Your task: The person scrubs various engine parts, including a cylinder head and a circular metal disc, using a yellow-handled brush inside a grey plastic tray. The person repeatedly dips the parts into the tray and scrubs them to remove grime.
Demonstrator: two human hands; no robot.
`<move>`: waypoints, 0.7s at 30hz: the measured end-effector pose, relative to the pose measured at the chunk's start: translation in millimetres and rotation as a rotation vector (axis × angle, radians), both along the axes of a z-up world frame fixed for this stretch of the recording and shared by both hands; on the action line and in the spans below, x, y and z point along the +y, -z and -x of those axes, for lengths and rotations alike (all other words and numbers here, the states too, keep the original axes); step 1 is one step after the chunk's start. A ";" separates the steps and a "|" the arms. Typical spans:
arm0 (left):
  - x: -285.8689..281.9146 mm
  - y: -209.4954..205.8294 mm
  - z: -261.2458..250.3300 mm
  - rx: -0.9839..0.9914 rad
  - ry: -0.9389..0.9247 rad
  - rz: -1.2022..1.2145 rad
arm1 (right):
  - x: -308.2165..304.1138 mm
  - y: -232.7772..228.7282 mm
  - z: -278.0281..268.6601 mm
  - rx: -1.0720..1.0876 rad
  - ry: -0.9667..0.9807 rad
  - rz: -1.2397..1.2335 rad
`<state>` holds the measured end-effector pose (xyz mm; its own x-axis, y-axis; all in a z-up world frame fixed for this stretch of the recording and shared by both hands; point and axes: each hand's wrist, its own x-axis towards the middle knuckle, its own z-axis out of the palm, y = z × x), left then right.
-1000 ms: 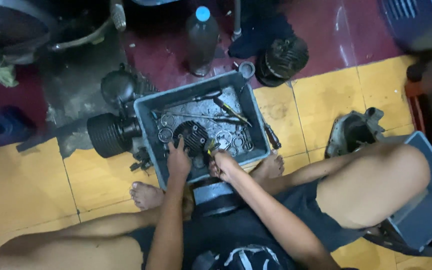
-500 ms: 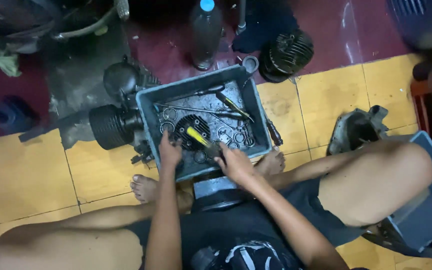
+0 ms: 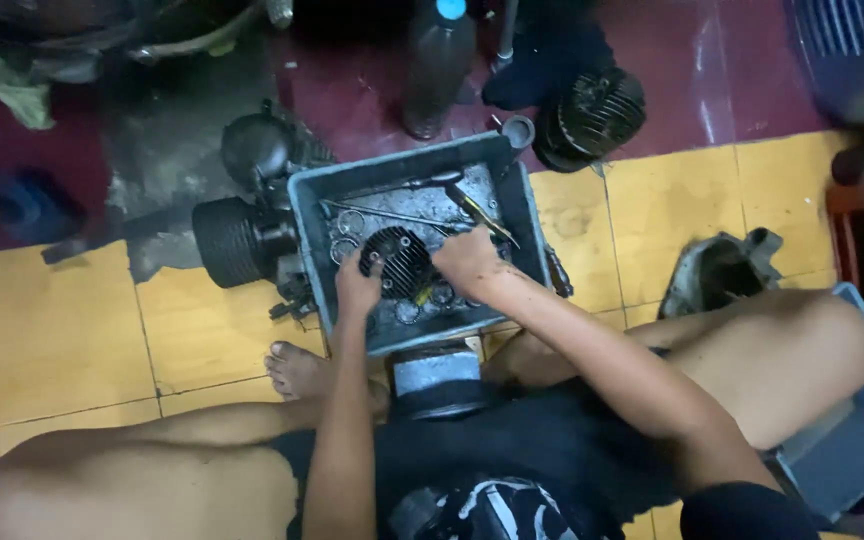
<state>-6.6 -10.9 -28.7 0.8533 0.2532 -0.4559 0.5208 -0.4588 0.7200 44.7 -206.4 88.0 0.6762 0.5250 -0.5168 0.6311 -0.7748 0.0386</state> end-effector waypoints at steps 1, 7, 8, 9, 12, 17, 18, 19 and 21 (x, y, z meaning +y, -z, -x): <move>1.9 -1.4 -3.1 -0.003 -0.006 -0.006 | 1.9 0.5 -6.0 -0.003 -0.006 -0.006; 2.6 -12.2 -0.3 0.069 -0.060 0.051 | 16.7 -84.3 -24.7 0.367 0.317 -0.476; 1.4 -13.5 0.2 0.029 -0.057 0.064 | 16.9 -99.6 -23.8 0.411 0.346 -0.685; 1.8 -14.8 4.5 -0.008 -0.057 0.075 | 18.5 -114.1 -20.3 0.457 0.372 -0.896; -0.7 9.7 7.0 -0.021 -0.091 0.091 | 21.7 -73.5 1.5 0.527 0.377 -1.036; -0.4 11.1 21.7 -0.093 -0.200 0.127 | 14.2 -37.1 9.5 0.543 0.447 -1.041; 2.3 11.7 26.0 -0.114 -0.239 0.150 | 11.6 -29.6 11.2 0.552 0.457 -1.020; 2.9 11.6 22.6 -0.120 -0.242 0.149 | 16.7 -29.1 7.3 0.549 0.451 -1.021; 0.8 13.3 21.3 -0.158 -0.194 0.094 | 23.8 -26.6 3.8 0.620 0.498 -1.194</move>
<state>-27.9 -10.1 -42.1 0.8551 0.3821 -0.3505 0.4706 -0.2884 0.8339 40.8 -182.6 114.6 0.7481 0.6269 -0.2178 -0.0371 -0.2881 -0.9569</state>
